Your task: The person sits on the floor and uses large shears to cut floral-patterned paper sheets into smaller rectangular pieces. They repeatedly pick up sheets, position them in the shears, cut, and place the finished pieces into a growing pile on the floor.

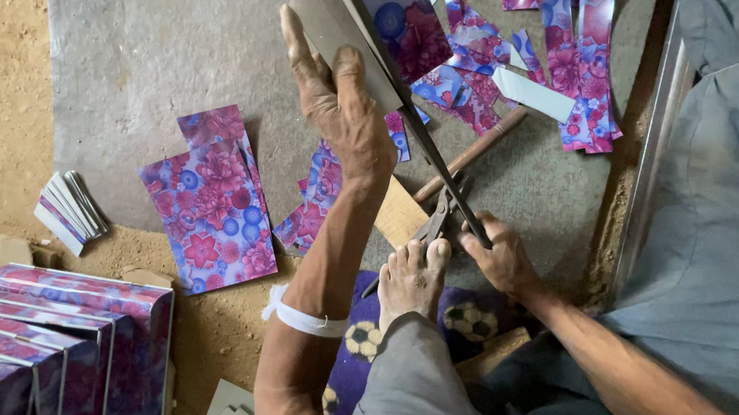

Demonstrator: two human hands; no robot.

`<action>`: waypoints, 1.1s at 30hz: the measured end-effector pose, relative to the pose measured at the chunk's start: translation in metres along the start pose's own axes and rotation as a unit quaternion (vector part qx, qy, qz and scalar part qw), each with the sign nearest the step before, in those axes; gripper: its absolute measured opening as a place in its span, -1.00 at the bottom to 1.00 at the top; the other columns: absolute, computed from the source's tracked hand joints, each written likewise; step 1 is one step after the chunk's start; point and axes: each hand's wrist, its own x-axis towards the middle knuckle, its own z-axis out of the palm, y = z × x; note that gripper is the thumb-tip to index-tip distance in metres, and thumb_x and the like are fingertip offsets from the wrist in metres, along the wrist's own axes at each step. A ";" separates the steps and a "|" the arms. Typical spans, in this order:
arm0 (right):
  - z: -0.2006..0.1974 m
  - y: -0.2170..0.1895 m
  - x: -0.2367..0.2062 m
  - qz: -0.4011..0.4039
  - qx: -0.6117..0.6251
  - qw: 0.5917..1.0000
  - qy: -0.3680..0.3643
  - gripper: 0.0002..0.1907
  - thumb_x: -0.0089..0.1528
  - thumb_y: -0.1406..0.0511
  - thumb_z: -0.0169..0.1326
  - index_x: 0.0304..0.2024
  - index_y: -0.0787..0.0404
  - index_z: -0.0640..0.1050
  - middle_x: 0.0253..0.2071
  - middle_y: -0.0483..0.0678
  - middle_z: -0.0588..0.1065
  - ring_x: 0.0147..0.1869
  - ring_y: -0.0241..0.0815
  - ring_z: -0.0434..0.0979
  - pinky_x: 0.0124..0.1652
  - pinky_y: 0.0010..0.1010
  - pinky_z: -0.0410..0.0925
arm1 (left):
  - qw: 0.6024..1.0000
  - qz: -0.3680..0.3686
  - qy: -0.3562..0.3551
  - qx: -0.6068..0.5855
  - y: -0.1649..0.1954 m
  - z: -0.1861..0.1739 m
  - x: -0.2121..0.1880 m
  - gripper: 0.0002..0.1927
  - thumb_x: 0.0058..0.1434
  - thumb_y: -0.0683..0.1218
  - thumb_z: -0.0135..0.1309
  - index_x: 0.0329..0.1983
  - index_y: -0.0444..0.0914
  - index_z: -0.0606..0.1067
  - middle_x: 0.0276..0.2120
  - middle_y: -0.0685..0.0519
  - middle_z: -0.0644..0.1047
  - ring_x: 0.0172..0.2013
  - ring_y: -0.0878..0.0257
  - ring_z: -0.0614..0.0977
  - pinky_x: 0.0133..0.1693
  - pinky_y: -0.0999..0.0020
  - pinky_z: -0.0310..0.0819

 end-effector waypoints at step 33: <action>0.035 -0.043 0.333 -0.184 -0.436 0.874 0.107 -0.58 0.19 0.27 0.27 -0.04 0.41 0.46 -0.03 0.25 0.40 -0.05 0.19 0.50 -0.19 0.02 0.42 | 0.913 -0.327 -0.010 0.245 0.014 -0.188 -0.071 -0.61 0.33 0.08 0.10 0.04 -0.28 0.42 -0.32 0.04 0.48 -0.36 0.31 0.49 -0.33 0.39 0.39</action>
